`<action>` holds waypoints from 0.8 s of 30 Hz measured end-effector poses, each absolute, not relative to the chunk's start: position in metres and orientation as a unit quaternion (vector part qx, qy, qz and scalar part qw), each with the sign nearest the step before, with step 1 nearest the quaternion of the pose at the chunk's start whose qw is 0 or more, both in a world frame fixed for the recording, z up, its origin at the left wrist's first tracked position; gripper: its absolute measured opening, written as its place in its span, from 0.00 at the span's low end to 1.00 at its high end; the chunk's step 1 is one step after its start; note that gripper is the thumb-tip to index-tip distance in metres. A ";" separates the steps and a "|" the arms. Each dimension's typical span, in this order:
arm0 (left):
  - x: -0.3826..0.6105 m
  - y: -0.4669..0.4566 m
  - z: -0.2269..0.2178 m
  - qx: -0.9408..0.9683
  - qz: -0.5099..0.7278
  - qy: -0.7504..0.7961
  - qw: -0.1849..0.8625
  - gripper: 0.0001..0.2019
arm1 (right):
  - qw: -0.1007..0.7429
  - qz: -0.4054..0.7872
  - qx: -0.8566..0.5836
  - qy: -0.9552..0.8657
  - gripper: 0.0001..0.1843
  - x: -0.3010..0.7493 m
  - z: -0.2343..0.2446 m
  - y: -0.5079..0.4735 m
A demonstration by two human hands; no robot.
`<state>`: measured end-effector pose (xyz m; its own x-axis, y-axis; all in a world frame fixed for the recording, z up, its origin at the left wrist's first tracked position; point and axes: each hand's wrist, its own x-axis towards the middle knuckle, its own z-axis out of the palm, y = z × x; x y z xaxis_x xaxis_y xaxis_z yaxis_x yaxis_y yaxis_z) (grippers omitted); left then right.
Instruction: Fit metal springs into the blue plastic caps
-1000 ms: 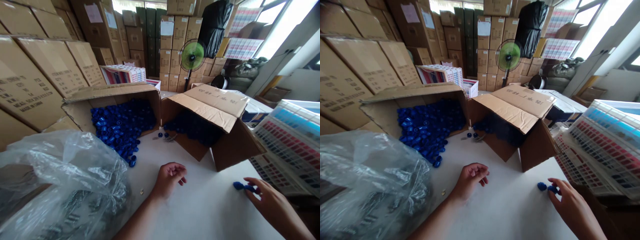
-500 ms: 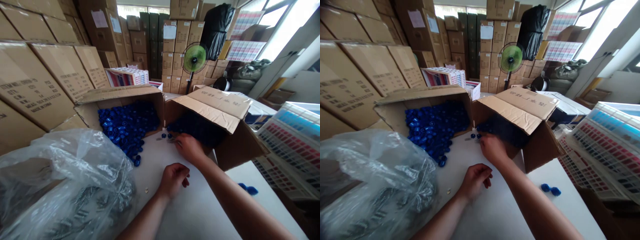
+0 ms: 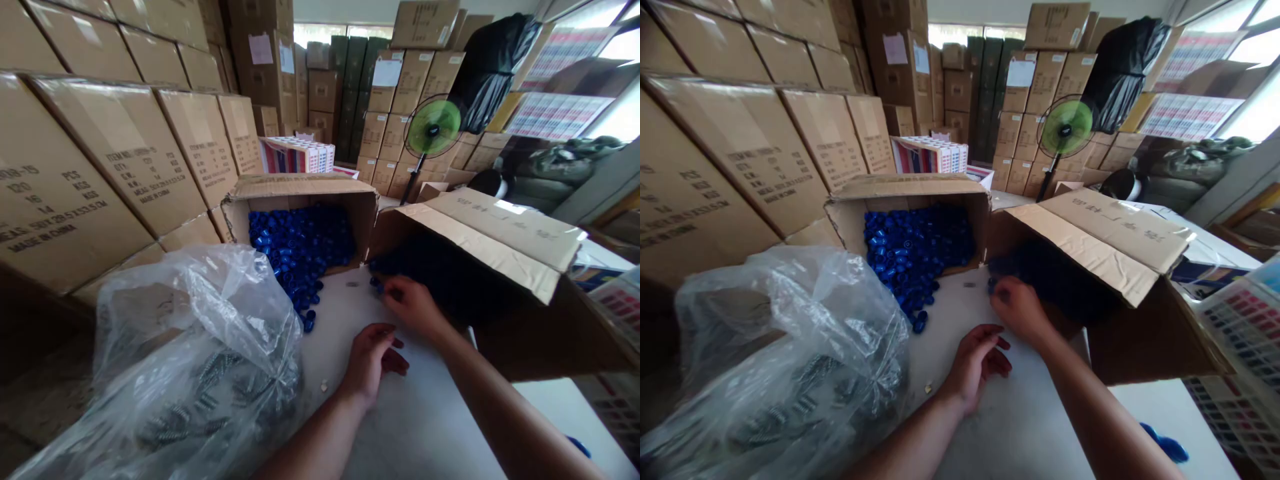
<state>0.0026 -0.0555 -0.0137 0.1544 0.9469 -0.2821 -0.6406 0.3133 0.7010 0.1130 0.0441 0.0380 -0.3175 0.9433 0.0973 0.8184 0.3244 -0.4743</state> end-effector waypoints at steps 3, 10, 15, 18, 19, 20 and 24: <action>0.000 -0.051 -0.013 0.171 0.556 0.328 0.745 0.24 | 0.201 0.252 -0.498 -0.805 0.13 0.144 0.036 0.000; -0.001 -0.049 -0.014 0.223 0.512 0.361 0.747 0.19 | 0.205 0.311 -0.459 -0.807 0.16 0.161 0.037 -0.033; -0.001 -0.053 -0.012 0.257 0.487 0.387 0.740 0.21 | 0.247 0.245 -0.519 -0.780 0.14 0.162 0.038 0.011; -0.001 -0.054 -0.012 0.301 0.473 0.398 0.726 0.22 | 0.213 0.181 -0.558 -0.782 0.17 0.150 0.032 0.045; -0.002 -0.054 -0.012 0.312 0.472 0.400 0.721 0.22 | 0.194 0.179 -0.559 -0.786 0.18 0.145 0.030 0.054; -0.002 -0.054 -0.012 0.321 0.472 0.402 0.716 0.21 | 0.177 0.183 -0.558 -0.789 0.19 0.140 0.028 0.062; -0.002 -0.053 -0.012 0.335 0.482 0.396 0.706 0.16 | 0.179 0.227 -0.562 -0.775 0.15 0.130 0.022 0.071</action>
